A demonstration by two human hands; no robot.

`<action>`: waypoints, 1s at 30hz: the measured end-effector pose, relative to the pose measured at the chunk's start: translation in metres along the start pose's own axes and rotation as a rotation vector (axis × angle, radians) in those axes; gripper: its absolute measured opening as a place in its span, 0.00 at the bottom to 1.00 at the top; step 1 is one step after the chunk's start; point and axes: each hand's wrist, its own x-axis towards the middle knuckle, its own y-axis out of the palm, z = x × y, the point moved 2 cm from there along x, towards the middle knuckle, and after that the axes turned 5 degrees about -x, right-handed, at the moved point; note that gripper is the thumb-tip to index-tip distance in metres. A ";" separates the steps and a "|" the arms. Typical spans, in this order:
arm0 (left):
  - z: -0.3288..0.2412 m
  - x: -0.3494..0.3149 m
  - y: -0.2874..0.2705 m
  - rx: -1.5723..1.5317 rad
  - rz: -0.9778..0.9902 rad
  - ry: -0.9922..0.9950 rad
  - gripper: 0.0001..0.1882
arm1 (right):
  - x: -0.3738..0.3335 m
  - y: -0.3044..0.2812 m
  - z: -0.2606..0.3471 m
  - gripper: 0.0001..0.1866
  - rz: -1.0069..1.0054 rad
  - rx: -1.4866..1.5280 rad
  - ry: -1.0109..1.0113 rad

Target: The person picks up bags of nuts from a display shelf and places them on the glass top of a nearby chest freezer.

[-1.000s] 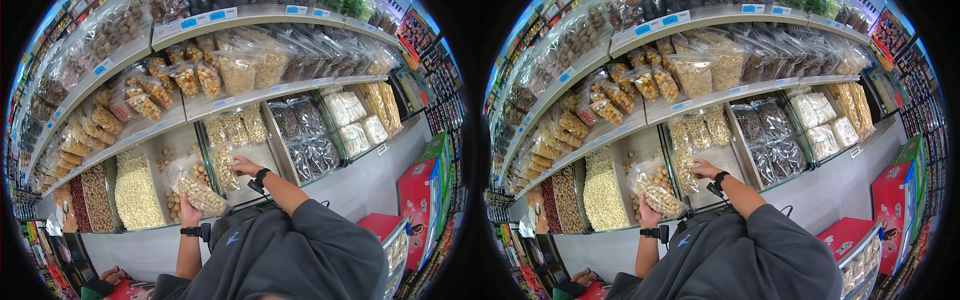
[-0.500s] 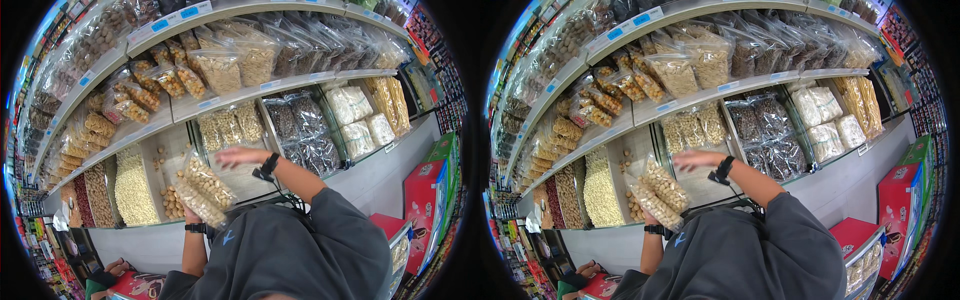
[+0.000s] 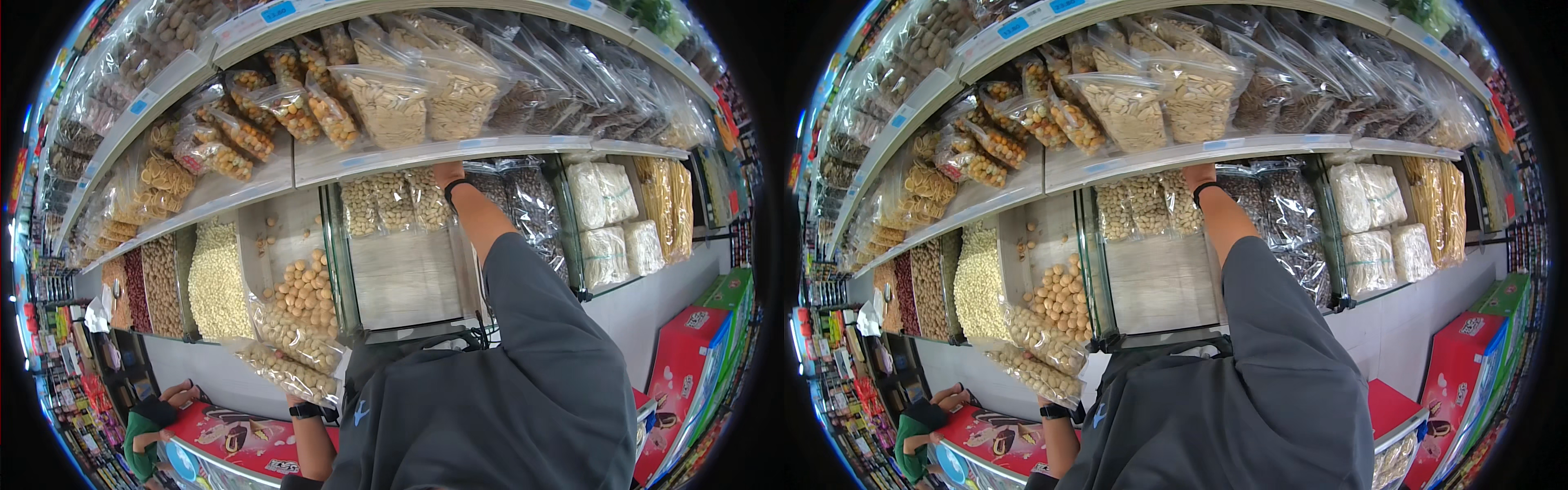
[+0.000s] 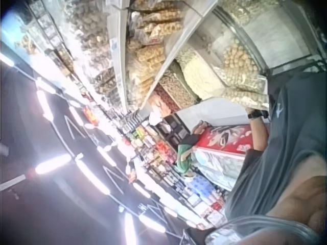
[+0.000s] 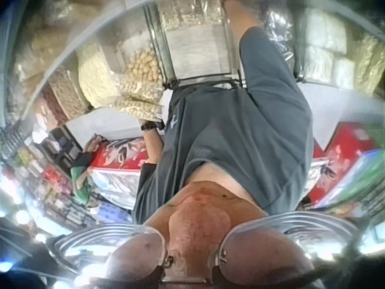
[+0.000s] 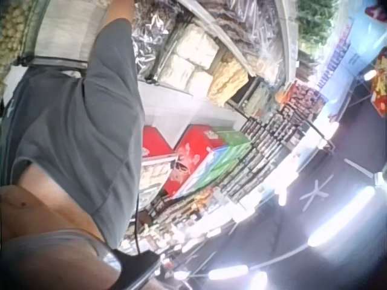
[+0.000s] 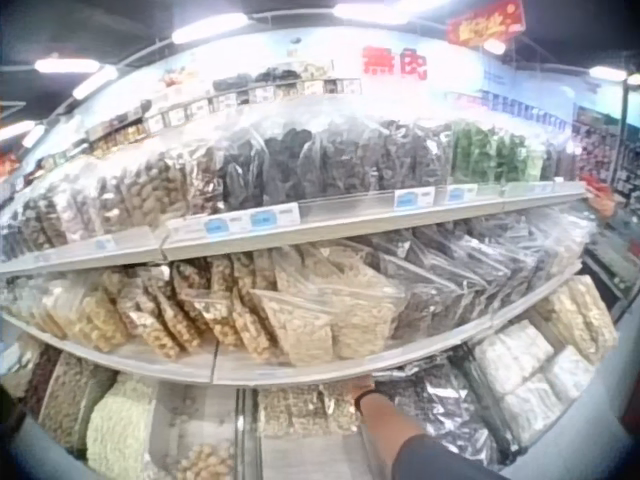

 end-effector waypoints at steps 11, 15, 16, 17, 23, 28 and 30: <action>0.010 -0.011 -0.025 -0.124 -0.074 0.088 0.35 | -0.017 -0.037 0.012 0.13 -0.305 0.022 -0.131; 0.007 0.006 -0.027 -0.152 -0.043 0.076 0.35 | -0.088 -0.061 0.032 0.11 -0.232 0.260 -0.347; 0.006 0.013 -0.023 -0.150 -0.021 0.065 0.35 | -0.105 -0.053 0.038 0.11 -0.242 0.259 -0.368; 0.006 0.016 -0.020 -0.147 -0.009 0.060 0.35 | -0.123 -0.050 0.046 0.10 -0.132 0.324 -0.356; -0.002 0.020 0.053 -0.093 0.123 -0.004 0.35 | -0.170 -0.028 0.060 0.13 -0.078 0.416 -0.269; -0.004 0.018 0.036 -0.064 0.078 0.014 0.36 | -0.143 -0.025 0.057 0.27 -0.235 0.636 -0.038; -0.005 0.014 0.022 -0.055 0.065 -0.009 0.36 | -0.130 -0.020 0.048 0.40 -0.087 0.758 0.293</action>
